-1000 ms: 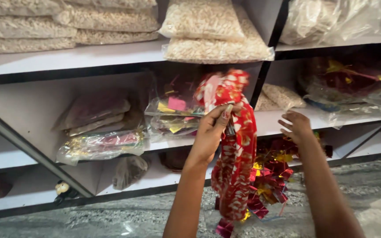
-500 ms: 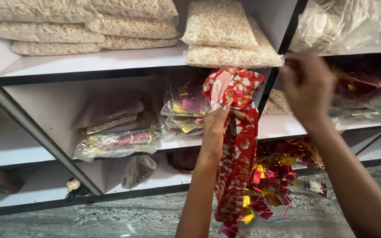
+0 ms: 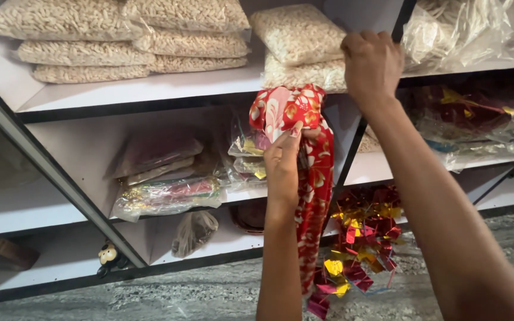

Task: Organizing bags of puffed rice and decorative cloths on storage shelves in a store.

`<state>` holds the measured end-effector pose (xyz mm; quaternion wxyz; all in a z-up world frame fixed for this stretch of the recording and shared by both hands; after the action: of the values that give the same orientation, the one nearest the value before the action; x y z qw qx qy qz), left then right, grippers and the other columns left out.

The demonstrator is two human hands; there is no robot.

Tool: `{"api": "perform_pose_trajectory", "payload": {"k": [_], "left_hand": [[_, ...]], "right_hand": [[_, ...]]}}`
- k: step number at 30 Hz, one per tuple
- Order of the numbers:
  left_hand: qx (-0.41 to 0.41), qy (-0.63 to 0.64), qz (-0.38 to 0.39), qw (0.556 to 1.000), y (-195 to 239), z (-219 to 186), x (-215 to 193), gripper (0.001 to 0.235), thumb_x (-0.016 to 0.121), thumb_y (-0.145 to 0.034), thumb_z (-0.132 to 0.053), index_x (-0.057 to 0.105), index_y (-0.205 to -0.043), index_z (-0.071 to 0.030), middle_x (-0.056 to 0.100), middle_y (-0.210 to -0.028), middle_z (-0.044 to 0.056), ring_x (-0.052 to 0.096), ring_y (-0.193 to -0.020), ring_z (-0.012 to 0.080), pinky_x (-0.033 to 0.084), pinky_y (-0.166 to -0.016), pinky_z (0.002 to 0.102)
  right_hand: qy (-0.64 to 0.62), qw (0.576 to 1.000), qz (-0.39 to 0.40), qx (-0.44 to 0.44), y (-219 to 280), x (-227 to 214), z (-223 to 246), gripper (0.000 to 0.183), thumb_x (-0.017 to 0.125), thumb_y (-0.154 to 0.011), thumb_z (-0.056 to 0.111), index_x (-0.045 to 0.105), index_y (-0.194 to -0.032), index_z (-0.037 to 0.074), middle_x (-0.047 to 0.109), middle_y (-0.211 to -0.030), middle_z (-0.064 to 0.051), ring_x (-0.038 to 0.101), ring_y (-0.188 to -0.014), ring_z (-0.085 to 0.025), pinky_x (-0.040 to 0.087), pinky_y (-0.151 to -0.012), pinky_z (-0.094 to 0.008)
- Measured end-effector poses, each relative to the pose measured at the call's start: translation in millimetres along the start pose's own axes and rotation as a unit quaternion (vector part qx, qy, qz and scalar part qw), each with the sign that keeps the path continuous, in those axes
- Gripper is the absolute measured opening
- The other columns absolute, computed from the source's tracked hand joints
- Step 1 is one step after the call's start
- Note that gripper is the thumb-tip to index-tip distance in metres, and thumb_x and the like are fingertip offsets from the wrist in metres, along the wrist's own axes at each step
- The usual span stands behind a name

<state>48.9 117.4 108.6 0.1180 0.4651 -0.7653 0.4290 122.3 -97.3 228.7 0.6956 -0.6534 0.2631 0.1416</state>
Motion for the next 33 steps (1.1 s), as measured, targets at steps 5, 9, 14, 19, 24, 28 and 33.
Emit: {"api": "perform_pose_trajectory", "payload": {"k": [5, 9, 14, 19, 24, 28, 33], "left_hand": [[-0.031, 0.004, -0.013, 0.999, 3, 0, -3, 0.032, 0.054, -0.110, -0.024, 0.074, -0.106, 0.001, 0.072, -0.088, 0.002, 0.060, -0.070, 0.0069, 0.047, -0.063, 0.022], [0.001, 0.016, -0.002, 1.000, 1, -2, -3, 0.032, 0.054, -0.112, -0.023, 0.072, -0.111, 0.002, 0.071, -0.090, 0.004, 0.062, -0.073, 0.0095, 0.049, -0.066, 0.024], [0.024, 0.029, -0.020, 0.999, -5, 7, -10, 0.033, 0.051, -0.109, -0.022, 0.068, -0.121, 0.003, 0.072, -0.109, 0.006, 0.066, -0.096, 0.0124, 0.053, -0.088, 0.026], [0.048, -0.017, -0.020, 0.999, -8, 8, -11, 0.036, 0.050, -0.108, -0.020, 0.067, -0.127, 0.006, 0.071, -0.120, 0.009, 0.066, -0.110, 0.0150, 0.050, -0.102, 0.028], [0.049, -0.045, -0.024, 0.998, -5, -4, -1, 0.043, 0.047, -0.110, -0.025, 0.062, -0.135, 0.006, 0.067, -0.131, 0.014, 0.062, -0.122, 0.0208, 0.045, -0.110, 0.032], [0.052, -0.045, -0.020, 0.997, -7, 7, -6, 0.063, 0.049, -0.109, -0.046, 0.054, -0.144, 0.006, 0.057, -0.150, 0.020, 0.052, -0.141, 0.0271, 0.037, -0.122, 0.037], [-0.085, -0.001, -0.025, 0.996, -3, 19, 0, 0.096, 0.063, -0.089, -0.064, 0.034, -0.159, -0.006, 0.042, -0.159, 0.018, 0.042, -0.145, 0.0317, 0.034, -0.117, 0.047]], "right_hand": [[0.005, 0.990, -0.110, -0.093, 16, -31, -1, 0.010, 0.076, -0.099, 0.015, 0.077, -0.109, 0.014, 0.071, -0.112, -0.005, 0.063, -0.105, -0.025, 0.051, -0.089, -0.043], [-0.077, 0.975, -0.112, -0.174, 17, -34, 37, 0.019, 0.081, -0.093, 0.024, 0.077, -0.110, 0.016, 0.069, -0.113, -0.008, 0.062, -0.104, -0.025, 0.050, -0.088, -0.041], [0.046, 0.958, -0.159, -0.235, 21, -48, 85, 0.005, 0.075, -0.089, 0.017, 0.074, -0.094, 0.015, 0.068, -0.103, -0.001, 0.062, -0.104, -0.023, 0.048, -0.086, -0.040], [0.074, 0.947, -0.180, -0.255, 18, -42, 84, 0.007, 0.071, -0.092, 0.013, 0.070, -0.085, 0.013, 0.066, -0.097, 0.000, 0.060, -0.104, -0.022, 0.047, -0.086, -0.040], [0.129, 0.914, -0.230, -0.309, 29, -67, 73, 0.007, 0.070, -0.091, 0.009, 0.068, -0.086, 0.013, 0.068, -0.093, 0.001, 0.063, -0.101, -0.018, 0.047, -0.096, -0.038], [0.147, 0.915, -0.201, -0.318, 64, -80, 37, 0.014, 0.075, -0.102, 0.019, 0.069, -0.090, 0.014, 0.069, -0.091, 0.000, 0.062, -0.092, -0.014, 0.045, -0.097, -0.036], [0.136, 0.895, -0.185, -0.383, 140, -132, 26, 0.013, 0.080, -0.101, 0.021, 0.072, -0.091, 0.021, 0.069, -0.084, 0.000, 0.065, -0.087, -0.014, 0.035, -0.111, -0.046]]}}
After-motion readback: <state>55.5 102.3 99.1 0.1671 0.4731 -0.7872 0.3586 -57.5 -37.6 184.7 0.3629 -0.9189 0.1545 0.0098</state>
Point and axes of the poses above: each hand's wrist, its own y-axis away from the middle knuckle, its own x-axis out of the palm, z = x × y, the point moved 5 cm from there along -y, towards the middle knuckle
